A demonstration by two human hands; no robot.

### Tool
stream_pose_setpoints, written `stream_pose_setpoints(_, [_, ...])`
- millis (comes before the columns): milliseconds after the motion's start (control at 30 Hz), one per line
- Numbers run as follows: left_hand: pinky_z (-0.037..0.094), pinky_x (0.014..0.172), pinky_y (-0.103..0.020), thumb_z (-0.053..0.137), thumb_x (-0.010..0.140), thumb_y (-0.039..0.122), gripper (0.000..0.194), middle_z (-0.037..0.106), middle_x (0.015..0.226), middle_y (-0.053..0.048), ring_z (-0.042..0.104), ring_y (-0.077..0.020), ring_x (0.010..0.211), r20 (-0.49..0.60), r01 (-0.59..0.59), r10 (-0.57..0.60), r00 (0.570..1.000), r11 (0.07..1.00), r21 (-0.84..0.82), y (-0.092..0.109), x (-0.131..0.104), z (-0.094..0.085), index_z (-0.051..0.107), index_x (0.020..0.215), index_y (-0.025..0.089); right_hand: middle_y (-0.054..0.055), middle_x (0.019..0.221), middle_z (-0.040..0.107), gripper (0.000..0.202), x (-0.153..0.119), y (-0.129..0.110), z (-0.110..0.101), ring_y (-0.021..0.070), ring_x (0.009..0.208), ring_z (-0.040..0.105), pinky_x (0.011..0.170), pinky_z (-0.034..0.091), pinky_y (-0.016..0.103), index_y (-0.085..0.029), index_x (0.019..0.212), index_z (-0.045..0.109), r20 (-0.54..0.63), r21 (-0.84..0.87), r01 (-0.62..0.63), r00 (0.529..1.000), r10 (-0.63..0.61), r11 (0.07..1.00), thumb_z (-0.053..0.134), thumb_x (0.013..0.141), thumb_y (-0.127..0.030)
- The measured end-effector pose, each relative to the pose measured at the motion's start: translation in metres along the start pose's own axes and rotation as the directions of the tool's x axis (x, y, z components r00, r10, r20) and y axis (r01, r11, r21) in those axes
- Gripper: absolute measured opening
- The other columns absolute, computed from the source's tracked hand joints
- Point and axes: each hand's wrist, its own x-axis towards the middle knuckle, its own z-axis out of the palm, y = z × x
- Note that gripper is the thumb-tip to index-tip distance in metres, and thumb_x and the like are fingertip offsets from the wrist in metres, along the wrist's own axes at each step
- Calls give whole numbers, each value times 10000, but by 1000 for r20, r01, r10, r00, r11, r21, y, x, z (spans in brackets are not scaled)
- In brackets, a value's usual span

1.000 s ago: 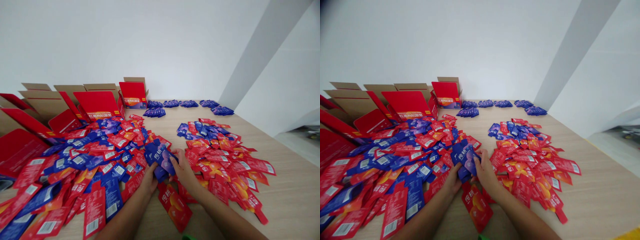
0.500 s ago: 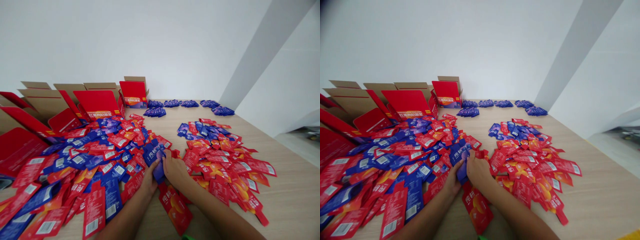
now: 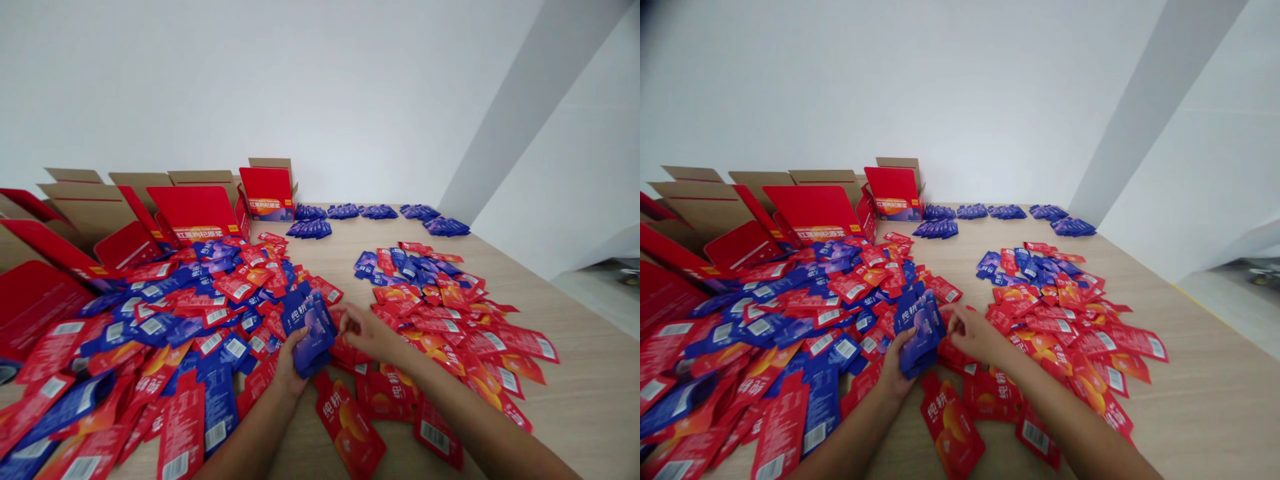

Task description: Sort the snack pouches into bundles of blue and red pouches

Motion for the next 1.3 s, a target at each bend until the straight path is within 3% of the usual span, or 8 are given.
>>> stream_pose_setpoints(167, [532, 536, -281, 571, 742, 186, 192, 693, 611, -51, 653, -186, 512, -54, 16, -16, 998, 1000, -5, 1, 1, -2, 631, 907, 106, 147, 1080, 616, 417, 56, 72, -56, 181, 991, 579, 860, 446, 291, -61, 1171, 526, -229, -621, -310, 950, 212, 720, 417, 772, -13])
stream_pose_setpoints(367, [538, 616, -308, 543, 742, 144, 183, 690, 592, -84, 659, -200, 532, -48, 30, -31, 998, 999, -29, 2, 1, -2, 635, 876, 60, 183, 1277, 523, 495, 99, 126, -94, 250, 1200, 448, 962, 359, 364, -91, 1183, 557, -52, -797, -171, 975, 217, 579, 431, 732, 70])
stream_pose_setpoints(567, [530, 575, -292, 511, 771, 166, 183, 686, 582, -103, 642, -190, 492, -44, 80, -82, 996, 996, -36, 1, 3, -3, 629, 830, 39, 171, 1192, 577, 500, 126, 141, -107, 286, 1106, 502, 915, 366, 422, -145, 1159, 584, 166, -879, 51, 965, 203, 474, 575, 680, -3])
stream_pose_setpoints(833, [541, 594, -302, 518, 770, 139, 223, 713, 668, -130, 669, -205, 555, -17, 79, -80, 997, 996, -38, 0, 7, -2, 613, 924, 8, 136, 1021, 638, 195, 122, 114, -136, 257, 1086, 491, 994, 256, 466, -158, 876, 627, 103, -892, 68, 993, 54, 447, 458, 802, -93])
stream_pose_setpoints(900, [546, 614, -308, 540, 761, 132, 237, 715, 670, -117, 673, -205, 567, -15, 66, -67, 998, 997, -27, -1, 7, -2, 612, 953, 15, 112, 966, 646, 145, 110, 94, -130, 243, 1022, 532, 972, 302, 461, -167, 893, 594, -71, -768, -30, 997, -38, 640, 469, 819, -162])
stream_pose_setpoints(1000, [555, 644, -335, 584, 745, 137, 316, 719, 695, -103, 679, -213, 584, -50, 34, -33, 998, 999, 18, -4, 6, 1, 594, 1043, 32, 61, 870, 640, 206, 82, 58, -100, 213, 826, 596, 792, 457, 388, -176, 972, 530, -332, -190, -131, 941, 62, 973, 516, 807, -300])
stream_pose_setpoints(1100, [563, 673, -361, 632, 714, 117, 444, 729, 788, -92, 689, -222, 626, -51, -42, 46, 998, 997, 67, -7, 5, 4, 552, 1150, 82, 21, 877, 645, 356, 50, 23, -51, 188, 777, 621, 726, 504, 351, -203, 1081, 471, -227, 385, -117, 949, 216, 916, 561, 775, -361])
stream_pose_setpoints(1300, [574, 669, -326, 684, 698, 124, 546, 724, 856, -51, 689, -199, 676, 38, -247, 244, 969, 964, 95, -14, 7, 3, 520, 1217, 165, 63, 1053, 588, 297, 18, -11, 31, 219, 997, 559, 922, 429, 433, -223, 1074, 476, -433, 211, -155, 870, 235, 965, 501, 785, -287])
